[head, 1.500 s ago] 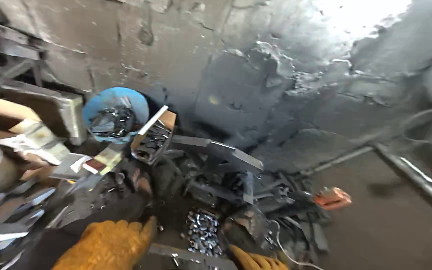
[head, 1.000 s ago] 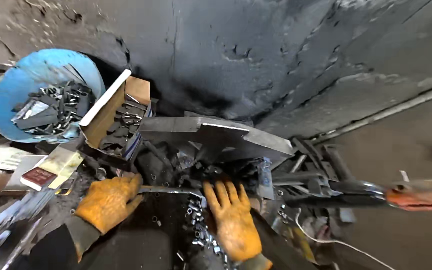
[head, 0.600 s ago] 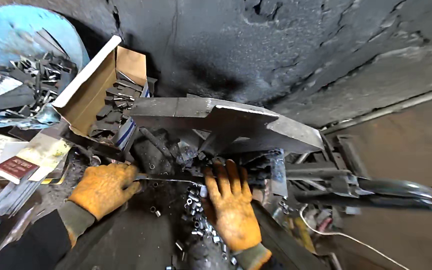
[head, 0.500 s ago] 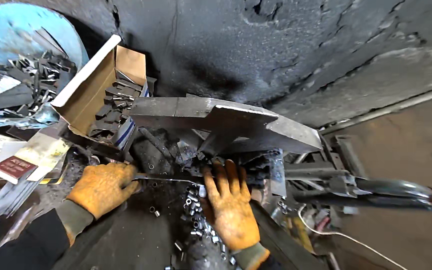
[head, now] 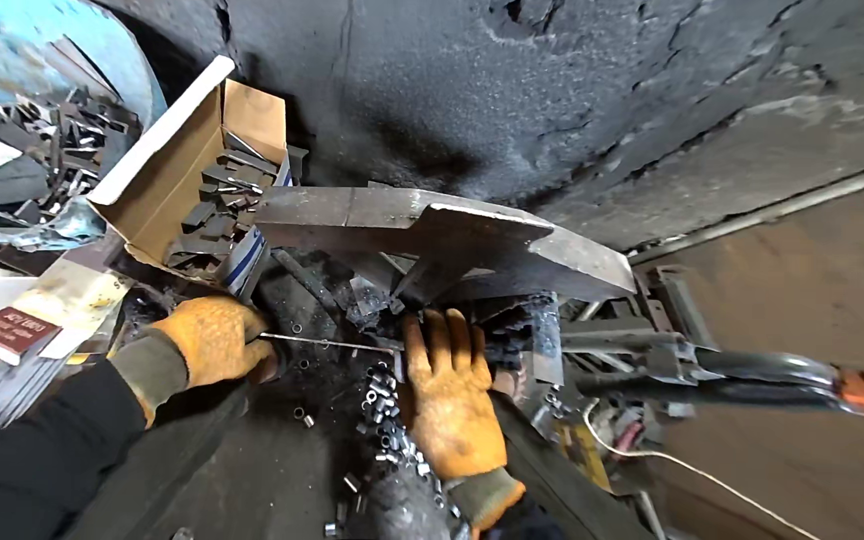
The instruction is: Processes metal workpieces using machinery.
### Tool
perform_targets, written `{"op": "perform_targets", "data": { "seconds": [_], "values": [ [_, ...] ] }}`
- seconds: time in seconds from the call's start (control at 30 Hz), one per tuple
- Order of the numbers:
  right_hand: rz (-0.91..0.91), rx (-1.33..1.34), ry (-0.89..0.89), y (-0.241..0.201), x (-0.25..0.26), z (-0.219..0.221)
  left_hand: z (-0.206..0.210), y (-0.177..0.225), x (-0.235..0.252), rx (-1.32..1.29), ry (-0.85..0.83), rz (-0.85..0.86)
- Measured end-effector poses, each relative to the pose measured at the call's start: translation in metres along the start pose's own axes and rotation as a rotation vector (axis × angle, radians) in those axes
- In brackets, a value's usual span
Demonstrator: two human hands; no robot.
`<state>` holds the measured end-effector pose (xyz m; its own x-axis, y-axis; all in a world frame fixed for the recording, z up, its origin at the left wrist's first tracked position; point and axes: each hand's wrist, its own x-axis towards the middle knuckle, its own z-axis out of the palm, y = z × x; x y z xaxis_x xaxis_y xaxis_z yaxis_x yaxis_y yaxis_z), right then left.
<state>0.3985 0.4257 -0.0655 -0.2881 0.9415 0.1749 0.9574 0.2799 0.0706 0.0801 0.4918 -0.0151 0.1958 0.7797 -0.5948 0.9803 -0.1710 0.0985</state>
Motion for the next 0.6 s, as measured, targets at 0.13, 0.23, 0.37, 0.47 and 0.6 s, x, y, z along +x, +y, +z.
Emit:
{"op": "perform_targets", "data": {
  "seconds": [0.13, 0.23, 0.37, 0.47, 0.6],
  "values": [
    [0.023, -0.017, -0.018, -0.003, 0.002, 0.002, 0.001, -0.002, 0.007, 0.025, -0.013, 0.019],
    [0.033, -0.023, -0.045, -0.005, 0.003, -0.002, 0.008, 0.0, -0.001, -0.027, 0.041, 0.004],
    [0.056, -0.002, -0.062, -0.007, 0.007, -0.006, 0.026, 0.01, -0.02, -0.14, 0.13, -0.1],
    [0.064, 0.011, -0.055, -0.008, 0.009, -0.01, 0.035, 0.023, -0.03, -0.191, 0.148, -0.198],
    [0.082, 0.011, -0.061, -0.01, 0.011, -0.011, 0.046, 0.032, -0.037, -0.215, 0.191, -0.253]
  ]
}}
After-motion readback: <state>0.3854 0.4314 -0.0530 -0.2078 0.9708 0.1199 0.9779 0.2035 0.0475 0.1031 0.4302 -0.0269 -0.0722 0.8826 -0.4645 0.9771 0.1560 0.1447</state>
